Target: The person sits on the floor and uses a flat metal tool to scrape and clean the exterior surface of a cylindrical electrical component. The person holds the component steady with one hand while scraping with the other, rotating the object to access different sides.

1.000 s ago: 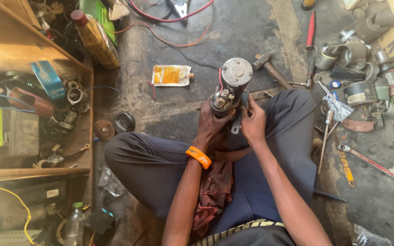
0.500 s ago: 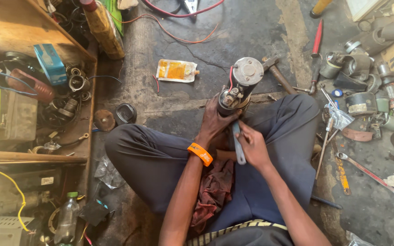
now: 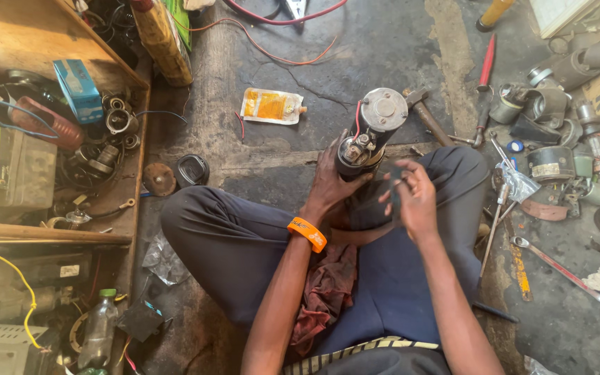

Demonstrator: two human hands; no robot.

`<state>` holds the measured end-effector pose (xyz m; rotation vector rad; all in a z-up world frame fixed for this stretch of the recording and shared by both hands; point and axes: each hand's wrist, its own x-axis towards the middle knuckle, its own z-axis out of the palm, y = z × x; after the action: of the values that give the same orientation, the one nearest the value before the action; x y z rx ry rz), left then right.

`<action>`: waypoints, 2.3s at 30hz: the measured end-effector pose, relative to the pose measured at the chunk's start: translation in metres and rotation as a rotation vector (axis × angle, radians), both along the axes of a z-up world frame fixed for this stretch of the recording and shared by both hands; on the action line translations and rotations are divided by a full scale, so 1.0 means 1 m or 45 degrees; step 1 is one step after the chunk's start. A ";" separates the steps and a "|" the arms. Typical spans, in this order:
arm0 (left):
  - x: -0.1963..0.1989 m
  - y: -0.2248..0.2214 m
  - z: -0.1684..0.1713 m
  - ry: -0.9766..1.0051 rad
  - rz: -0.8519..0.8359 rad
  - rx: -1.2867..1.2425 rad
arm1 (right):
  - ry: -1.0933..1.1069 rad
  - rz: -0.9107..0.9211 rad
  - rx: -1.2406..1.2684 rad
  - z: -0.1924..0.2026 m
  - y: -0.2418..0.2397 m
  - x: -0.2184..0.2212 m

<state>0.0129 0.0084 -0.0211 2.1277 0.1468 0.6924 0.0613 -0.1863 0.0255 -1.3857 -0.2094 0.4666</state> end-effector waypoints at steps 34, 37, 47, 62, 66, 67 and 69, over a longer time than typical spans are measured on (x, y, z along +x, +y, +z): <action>0.002 0.001 -0.003 -0.057 0.051 0.072 | -0.530 -0.029 -0.376 -0.029 0.039 -0.014; 0.001 0.000 -0.002 -0.079 0.038 0.064 | -0.283 0.024 -0.048 -0.045 0.038 -0.012; 0.004 0.001 -0.004 -0.094 0.009 0.031 | -0.713 0.157 -0.222 -0.039 0.025 0.000; 0.001 0.003 -0.004 -0.061 0.021 0.050 | -0.902 0.295 -0.450 -0.015 0.019 0.008; 0.001 0.003 -0.002 -0.053 0.015 0.026 | -0.860 0.339 -0.472 -0.014 0.016 0.015; 0.001 0.002 -0.002 -0.049 0.012 0.019 | -0.835 0.334 -0.493 -0.014 0.015 0.016; 0.001 0.006 0.001 -0.070 -0.001 0.009 | -0.815 0.376 -0.485 -0.013 0.018 0.019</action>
<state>0.0143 0.0145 -0.0200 2.1131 0.1144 0.7510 0.0801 -0.1685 0.0124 -1.8619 -0.8923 0.2969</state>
